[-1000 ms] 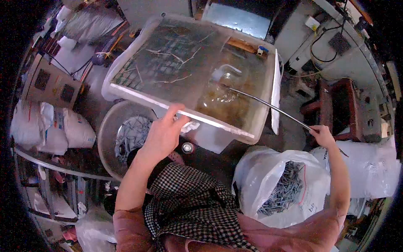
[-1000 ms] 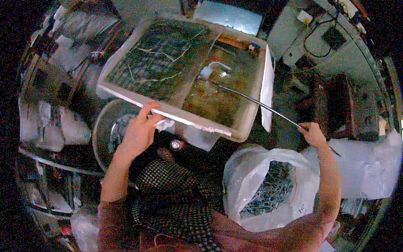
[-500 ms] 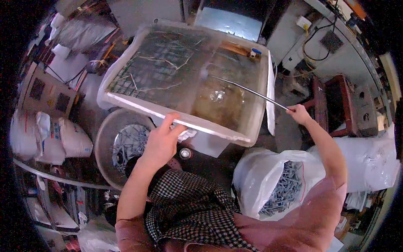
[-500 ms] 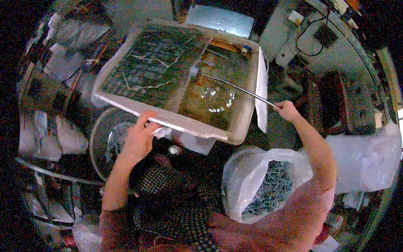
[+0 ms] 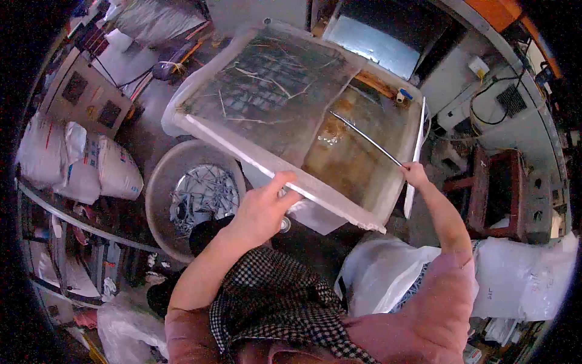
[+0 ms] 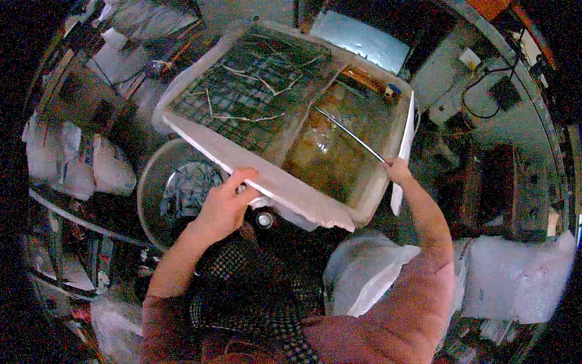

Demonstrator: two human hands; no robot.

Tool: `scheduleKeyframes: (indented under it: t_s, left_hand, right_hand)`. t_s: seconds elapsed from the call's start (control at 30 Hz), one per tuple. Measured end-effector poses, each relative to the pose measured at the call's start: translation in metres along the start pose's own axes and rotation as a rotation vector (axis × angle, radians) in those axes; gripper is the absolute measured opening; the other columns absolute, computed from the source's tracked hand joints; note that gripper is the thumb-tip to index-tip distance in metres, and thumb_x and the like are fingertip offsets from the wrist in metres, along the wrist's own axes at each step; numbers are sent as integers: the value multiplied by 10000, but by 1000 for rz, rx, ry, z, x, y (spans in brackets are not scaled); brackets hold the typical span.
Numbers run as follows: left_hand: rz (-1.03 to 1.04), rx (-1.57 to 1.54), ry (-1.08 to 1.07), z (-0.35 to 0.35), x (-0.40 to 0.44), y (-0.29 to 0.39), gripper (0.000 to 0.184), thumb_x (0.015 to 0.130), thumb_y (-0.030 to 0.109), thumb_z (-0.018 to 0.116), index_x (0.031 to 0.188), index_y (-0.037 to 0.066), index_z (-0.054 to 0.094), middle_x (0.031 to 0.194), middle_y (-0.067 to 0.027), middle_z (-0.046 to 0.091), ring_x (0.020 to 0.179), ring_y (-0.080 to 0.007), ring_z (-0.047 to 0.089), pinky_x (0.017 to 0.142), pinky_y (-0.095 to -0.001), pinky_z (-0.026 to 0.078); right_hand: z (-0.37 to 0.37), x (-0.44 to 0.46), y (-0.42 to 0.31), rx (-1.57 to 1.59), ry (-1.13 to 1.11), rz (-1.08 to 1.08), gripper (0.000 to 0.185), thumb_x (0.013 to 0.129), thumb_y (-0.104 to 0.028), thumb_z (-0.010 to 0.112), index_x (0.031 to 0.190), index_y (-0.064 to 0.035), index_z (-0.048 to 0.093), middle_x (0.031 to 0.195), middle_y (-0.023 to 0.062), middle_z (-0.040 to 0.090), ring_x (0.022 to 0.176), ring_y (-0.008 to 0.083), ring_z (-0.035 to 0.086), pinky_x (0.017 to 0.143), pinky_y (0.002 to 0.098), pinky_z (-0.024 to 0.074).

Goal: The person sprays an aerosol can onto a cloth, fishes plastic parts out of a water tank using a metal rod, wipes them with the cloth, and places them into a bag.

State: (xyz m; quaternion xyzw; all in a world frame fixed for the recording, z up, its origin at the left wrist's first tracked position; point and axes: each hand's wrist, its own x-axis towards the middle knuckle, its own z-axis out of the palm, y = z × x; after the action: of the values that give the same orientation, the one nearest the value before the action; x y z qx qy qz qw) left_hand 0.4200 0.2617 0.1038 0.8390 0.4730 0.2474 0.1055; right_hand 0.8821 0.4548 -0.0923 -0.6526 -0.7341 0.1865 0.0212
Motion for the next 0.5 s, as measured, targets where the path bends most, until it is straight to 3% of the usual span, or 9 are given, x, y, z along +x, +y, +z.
scheduleKeyframes:
  t_s: [0.17, 0.23, 0.37, 0.43, 0.5]
  left_hand:
    - [11, -76, 33, 8, 1, -5, 275, 666, -14, 569, 930, 62, 572, 1149, -136, 469, 743, -290, 612, 637, -388, 517]
    - [12, -72, 42, 7, 2, -4, 268, 666, -15, 570, 923, 61, 575, 1150, -134, 472, 735, -290, 611, 641, -388, 515]
    - [6, -65, 35, 4, 6, -1, 258, 665, -20, 571, 908, 63, 587, 1150, -126, 480, 718, -285, 607, 642, -389, 509]
    - [-12, -75, 7, 6, 7, 0, 255, 667, -22, 572, 905, 67, 591, 1145, -120, 481, 715, -279, 605, 628, -380, 506]
    - [-30, -80, 34, 6, 9, 1, 238, 671, -23, 572, 892, 63, 585, 1132, -120, 484, 711, -278, 604, 620, -377, 506]
  right_hand:
    - [19, 28, -21, 75, 56, -47, 258, 816, -302, 601, 954, -94, 667, 745, 196, 616, 706, 338, 602, 688, 377, 472]
    - [27, 43, -34, -17, -60, -6, 305, 823, -351, 591, 1035, -140, 653, 895, 187, 639, 814, 349, 619, 764, 428, 487]
    - [40, 54, -46, -18, -30, 5, 299, 837, -360, 567, 1039, -157, 652, 863, 185, 641, 805, 356, 619, 751, 436, 492]
    - [44, 57, -55, 13, 45, -92, 226, 838, -264, 575, 970, -103, 661, 799, 202, 621, 771, 353, 602, 726, 412, 466]
    - [46, 66, -65, 39, -11, -53, 226, 839, -262, 575, 974, -101, 658, 812, 202, 620, 781, 358, 598, 722, 414, 464]
